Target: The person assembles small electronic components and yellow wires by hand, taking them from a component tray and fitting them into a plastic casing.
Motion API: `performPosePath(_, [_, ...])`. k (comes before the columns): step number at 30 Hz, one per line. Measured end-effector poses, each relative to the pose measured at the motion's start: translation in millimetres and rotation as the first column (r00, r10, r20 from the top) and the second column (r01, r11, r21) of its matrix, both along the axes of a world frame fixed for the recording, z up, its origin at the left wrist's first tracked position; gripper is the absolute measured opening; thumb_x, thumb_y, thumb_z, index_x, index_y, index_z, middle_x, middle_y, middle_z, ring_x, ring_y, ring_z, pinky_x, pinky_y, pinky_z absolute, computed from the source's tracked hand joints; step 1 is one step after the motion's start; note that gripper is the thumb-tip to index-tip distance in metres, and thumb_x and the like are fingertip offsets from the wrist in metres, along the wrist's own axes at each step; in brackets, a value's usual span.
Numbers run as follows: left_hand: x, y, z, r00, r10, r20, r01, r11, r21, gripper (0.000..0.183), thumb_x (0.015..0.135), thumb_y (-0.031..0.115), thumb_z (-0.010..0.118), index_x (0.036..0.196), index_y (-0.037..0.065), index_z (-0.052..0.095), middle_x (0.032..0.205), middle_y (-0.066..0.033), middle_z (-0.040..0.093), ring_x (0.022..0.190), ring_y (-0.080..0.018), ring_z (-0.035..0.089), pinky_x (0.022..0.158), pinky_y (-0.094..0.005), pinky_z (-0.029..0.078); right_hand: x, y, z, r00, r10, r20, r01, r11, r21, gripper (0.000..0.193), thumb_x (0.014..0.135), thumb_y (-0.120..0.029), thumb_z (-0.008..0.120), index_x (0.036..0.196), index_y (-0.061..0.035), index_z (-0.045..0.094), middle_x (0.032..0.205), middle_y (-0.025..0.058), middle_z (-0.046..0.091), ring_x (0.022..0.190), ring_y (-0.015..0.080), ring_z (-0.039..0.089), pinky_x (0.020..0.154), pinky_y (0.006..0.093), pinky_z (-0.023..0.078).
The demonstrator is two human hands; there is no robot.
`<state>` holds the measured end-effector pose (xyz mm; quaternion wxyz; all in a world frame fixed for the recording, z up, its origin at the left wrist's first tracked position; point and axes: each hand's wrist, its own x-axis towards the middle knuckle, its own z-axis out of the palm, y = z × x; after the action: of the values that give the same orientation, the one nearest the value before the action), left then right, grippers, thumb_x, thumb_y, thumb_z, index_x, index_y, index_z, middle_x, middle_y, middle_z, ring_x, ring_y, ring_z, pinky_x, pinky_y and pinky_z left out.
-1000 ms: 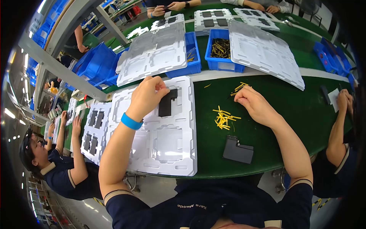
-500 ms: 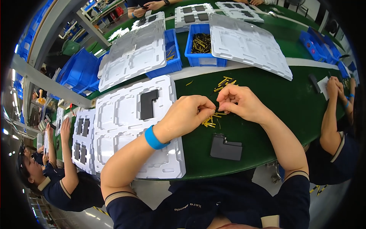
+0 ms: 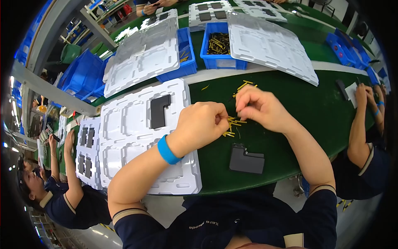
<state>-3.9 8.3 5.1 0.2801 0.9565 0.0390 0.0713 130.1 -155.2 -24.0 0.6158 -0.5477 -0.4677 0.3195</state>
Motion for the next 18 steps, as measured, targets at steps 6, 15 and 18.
performPosePath(6, [-20,-14,-2,0.965,-0.26,-0.023,0.259,0.943,0.208,0.04,0.064,0.04,0.079,0.081,0.009,0.06,0.076,-0.0069,0.062,0.072,-0.027,0.063,0.059,-0.0358,0.05,9,2,4,0.966,-0.243,-0.087,0.244,0.97,-0.001,0.011,0.089,-0.004,0.057,0.1,-0.0021,0.057,0.085,0.0003,0.056,0.069,0.0041,0.052,0.062,0.0197,0.045])
performPosePath(15, [-31,-32,-1,0.921,-0.363,-0.144,0.39,0.878,0.278,0.063,0.055,0.034,0.084,0.103,0.009,0.053,0.093,-0.0063,0.05,0.089,-0.0239,0.059,0.065,-0.035,0.05,5,1,0,0.971,-0.214,0.106,0.219,0.975,-0.043,0.011,0.091,-0.004,0.053,0.1,-0.0016,0.058,0.083,0.0012,0.056,0.07,0.0072,0.053,0.067,0.0235,0.049])
performPosePath(18, [-29,-30,-1,0.935,-0.352,-0.035,0.348,0.896,0.275,0.059,0.055,0.029,0.085,0.101,0.009,0.053,0.088,-0.0069,0.053,0.084,-0.0257,0.059,0.063,-0.0356,0.05,5,-1,10,0.982,-0.19,0.025,0.191,0.972,-0.137,0.011,0.09,-0.004,0.055,0.1,-0.0001,0.057,0.085,0.0025,0.057,0.07,0.0076,0.055,0.067,0.0239,0.051])
